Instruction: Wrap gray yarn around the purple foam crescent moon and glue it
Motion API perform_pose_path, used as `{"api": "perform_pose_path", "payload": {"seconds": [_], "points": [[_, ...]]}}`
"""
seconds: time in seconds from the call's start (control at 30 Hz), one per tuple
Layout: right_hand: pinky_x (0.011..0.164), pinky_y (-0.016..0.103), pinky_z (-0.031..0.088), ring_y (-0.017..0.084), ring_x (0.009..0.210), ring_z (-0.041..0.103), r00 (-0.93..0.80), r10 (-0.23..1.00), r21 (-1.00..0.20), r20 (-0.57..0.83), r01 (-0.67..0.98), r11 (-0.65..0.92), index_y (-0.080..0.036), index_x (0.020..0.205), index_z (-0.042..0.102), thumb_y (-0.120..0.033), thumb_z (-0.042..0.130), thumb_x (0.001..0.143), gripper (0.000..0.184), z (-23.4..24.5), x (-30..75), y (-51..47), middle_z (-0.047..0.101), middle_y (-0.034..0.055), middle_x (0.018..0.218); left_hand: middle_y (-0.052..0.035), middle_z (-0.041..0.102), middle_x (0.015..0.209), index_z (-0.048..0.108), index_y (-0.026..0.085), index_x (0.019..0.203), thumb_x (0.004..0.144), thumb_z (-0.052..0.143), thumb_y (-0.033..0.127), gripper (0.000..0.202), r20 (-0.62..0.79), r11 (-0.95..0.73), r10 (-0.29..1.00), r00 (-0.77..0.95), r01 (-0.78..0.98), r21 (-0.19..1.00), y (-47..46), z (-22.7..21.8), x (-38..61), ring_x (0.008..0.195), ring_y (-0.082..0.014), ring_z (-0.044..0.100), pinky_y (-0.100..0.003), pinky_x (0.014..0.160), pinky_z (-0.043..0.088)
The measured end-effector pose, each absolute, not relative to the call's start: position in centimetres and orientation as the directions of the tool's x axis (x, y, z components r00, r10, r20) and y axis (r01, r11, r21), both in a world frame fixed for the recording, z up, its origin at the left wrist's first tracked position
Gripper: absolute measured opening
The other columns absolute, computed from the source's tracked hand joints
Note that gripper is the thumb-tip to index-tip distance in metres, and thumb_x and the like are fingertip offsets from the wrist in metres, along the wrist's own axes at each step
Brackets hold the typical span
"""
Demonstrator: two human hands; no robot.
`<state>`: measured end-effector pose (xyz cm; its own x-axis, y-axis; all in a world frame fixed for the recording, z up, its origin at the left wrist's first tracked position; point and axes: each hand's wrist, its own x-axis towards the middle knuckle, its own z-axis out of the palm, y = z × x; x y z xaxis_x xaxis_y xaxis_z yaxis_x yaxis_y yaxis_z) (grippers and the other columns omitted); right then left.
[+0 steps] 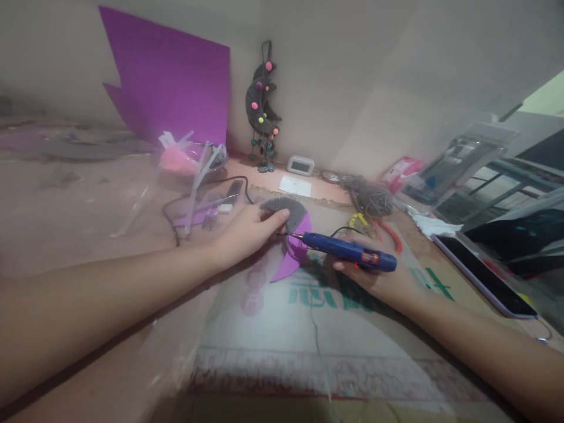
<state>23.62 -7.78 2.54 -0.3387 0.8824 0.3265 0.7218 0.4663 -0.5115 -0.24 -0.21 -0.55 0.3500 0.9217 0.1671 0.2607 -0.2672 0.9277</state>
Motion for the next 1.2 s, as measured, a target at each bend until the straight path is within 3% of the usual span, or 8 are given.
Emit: {"api": "perform_pose_path", "payload": {"seconds": [0.37, 1.2], "points": [[0.058, 0.029, 0.046, 0.016, 0.061, 0.057, -0.331, 0.865, -0.440, 0.377, 0.758, 0.482, -0.024, 0.074, 0.057, -0.038, 0.067, 0.079, 0.018, 1.70, 24.19, -7.22, 0.060, -0.0012, 0.066, -0.0013, 0.061, 0.060, 0.061, 0.016, 0.065, 0.087, 0.048, 0.051, 0.043, 0.188, -0.297, 0.900, 0.394, 0.237, 0.925, -0.39, -0.08, -0.06, 0.054, -0.0128, 0.053, -0.026, 0.053, 0.038], [0.057, 0.030, 0.047, 0.017, 0.063, 0.059, -0.328, 0.878, -0.456, 0.348, 0.759, 0.464, -0.025, 0.075, 0.059, -0.038, 0.068, 0.078, 0.016, 1.61, 24.16, -7.24, 0.064, 0.0001, 0.069, -0.0006, 0.062, 0.060, 0.062, 0.016, 0.067, 0.088, 0.048, 0.051, 0.043, 0.191, -0.319, 0.882, 0.432, 0.246, 0.916, -0.68, 0.14, -0.18, 0.053, -0.0129, 0.053, -0.025, 0.052, 0.037]]}}
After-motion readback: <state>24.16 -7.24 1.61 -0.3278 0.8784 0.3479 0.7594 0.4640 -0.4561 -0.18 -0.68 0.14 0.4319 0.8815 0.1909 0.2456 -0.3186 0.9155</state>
